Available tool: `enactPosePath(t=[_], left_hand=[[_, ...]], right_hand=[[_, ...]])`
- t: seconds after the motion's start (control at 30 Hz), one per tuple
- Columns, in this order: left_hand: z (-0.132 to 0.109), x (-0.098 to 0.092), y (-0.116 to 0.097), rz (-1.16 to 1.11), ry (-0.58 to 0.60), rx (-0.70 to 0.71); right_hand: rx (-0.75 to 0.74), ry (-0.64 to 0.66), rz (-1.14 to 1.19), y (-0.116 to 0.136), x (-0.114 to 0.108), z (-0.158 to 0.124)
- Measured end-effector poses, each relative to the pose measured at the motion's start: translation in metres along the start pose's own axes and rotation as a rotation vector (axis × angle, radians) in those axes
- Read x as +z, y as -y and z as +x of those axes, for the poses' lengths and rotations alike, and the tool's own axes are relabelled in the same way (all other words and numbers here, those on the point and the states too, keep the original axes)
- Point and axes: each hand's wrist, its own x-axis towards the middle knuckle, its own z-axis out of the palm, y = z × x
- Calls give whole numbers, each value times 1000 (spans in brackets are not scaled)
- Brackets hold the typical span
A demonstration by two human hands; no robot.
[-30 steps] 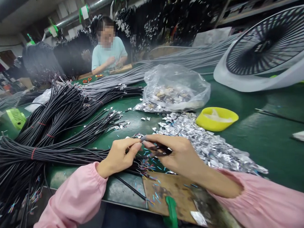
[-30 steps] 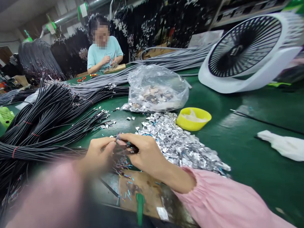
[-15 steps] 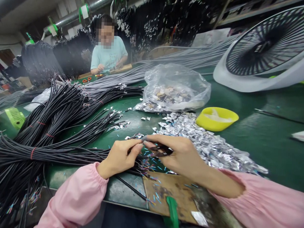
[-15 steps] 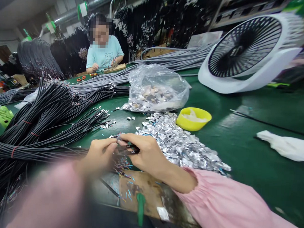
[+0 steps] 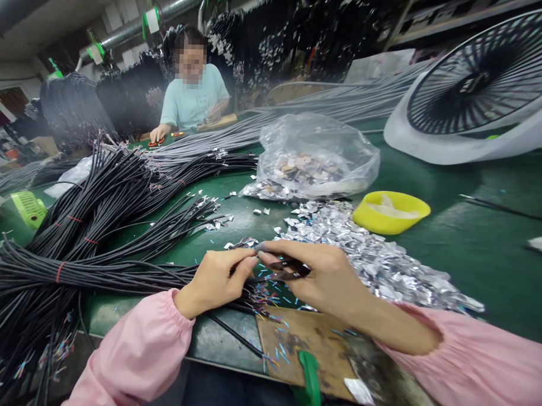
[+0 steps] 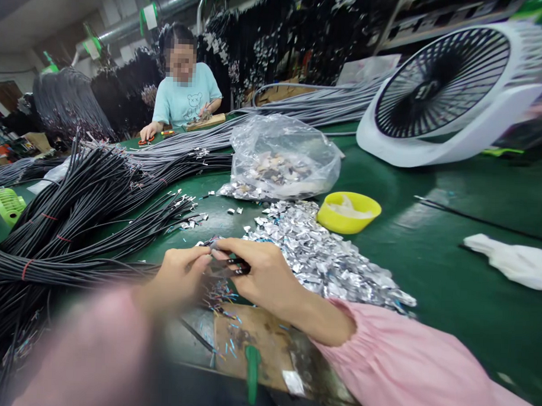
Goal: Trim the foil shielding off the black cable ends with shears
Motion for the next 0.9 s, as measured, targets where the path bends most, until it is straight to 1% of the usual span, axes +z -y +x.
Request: enactPosePath(t=[0.37, 0.67, 0.9], left_hand=[[0, 0, 0, 4, 6, -9], [0, 0, 1, -1, 5, -11], [0, 0, 1, 1, 18, -12]], right_hand=[[14, 18, -16, -2, 0, -2], [-24, -24, -17, 1, 0, 1], [-11, 0, -3, 1, 0, 1]])
